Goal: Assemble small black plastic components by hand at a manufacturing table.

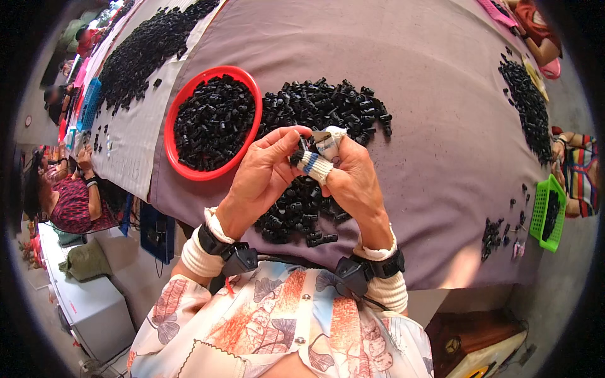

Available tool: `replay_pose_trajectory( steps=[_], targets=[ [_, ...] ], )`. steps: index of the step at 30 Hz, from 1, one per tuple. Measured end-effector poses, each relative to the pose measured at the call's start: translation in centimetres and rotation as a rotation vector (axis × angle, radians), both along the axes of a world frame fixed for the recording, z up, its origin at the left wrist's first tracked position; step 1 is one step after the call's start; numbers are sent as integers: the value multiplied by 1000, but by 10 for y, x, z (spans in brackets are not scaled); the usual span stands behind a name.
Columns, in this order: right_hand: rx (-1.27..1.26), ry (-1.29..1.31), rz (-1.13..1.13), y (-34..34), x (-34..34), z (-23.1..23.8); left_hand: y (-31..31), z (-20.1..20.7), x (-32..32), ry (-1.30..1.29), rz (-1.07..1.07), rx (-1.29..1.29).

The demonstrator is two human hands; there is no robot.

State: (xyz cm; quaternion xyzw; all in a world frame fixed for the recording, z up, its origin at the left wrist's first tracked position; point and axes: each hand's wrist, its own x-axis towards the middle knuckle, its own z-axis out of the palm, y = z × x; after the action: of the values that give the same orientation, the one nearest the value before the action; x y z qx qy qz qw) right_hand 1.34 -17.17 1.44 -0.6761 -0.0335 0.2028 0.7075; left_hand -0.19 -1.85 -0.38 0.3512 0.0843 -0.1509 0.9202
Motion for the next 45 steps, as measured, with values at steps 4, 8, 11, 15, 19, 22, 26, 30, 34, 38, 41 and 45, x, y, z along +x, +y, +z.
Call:
replay_pose_trajectory(
  steps=[4, 8, 11, 15, 19, 22, 26, 30, 34, 38, 41, 45],
  targets=[
    [31, 43, 1, -1, 1, -1, -5, 11, -3, 34, 16, 12],
    [18, 68, 19, -1, 1, -2, 0, 4, -2, 1, 24, 9],
    [-13, 56, 65, -3, 2, -2, 2, 5, -2, -5, 7, -6],
    [-92, 6, 148, -5, 6, -7, 5, 8, -2, 1, -27, 12],
    [-79, -21, 183, -6, 9, -6, 4, 16, -2, 8, -69, 54],
    [-175, -18, 208, -6, 10, -4, 5, 15, -3, 24, -74, 69],
    [-193, -31, 234, -6, 12, -8, 6, 12, -3, 34, -77, 76],
    [-206, -21, 240, -7, 13, -5, 6, 8, -1, 15, -101, 80],
    [-187, -7, 245, -9, 13, -12, 4, 8, -3, 29, -97, 71],
    [-201, -39, 273, -10, 12, -16, 4, 7, -4, 53, -99, 74],
    [-218, -109, 287, -9, 13, -14, 5, 6, -3, 53, -108, 72],
    [-197, -166, 306, -8, 11, -10, 6, 6, -3, 56, -106, 64]
  ],
)
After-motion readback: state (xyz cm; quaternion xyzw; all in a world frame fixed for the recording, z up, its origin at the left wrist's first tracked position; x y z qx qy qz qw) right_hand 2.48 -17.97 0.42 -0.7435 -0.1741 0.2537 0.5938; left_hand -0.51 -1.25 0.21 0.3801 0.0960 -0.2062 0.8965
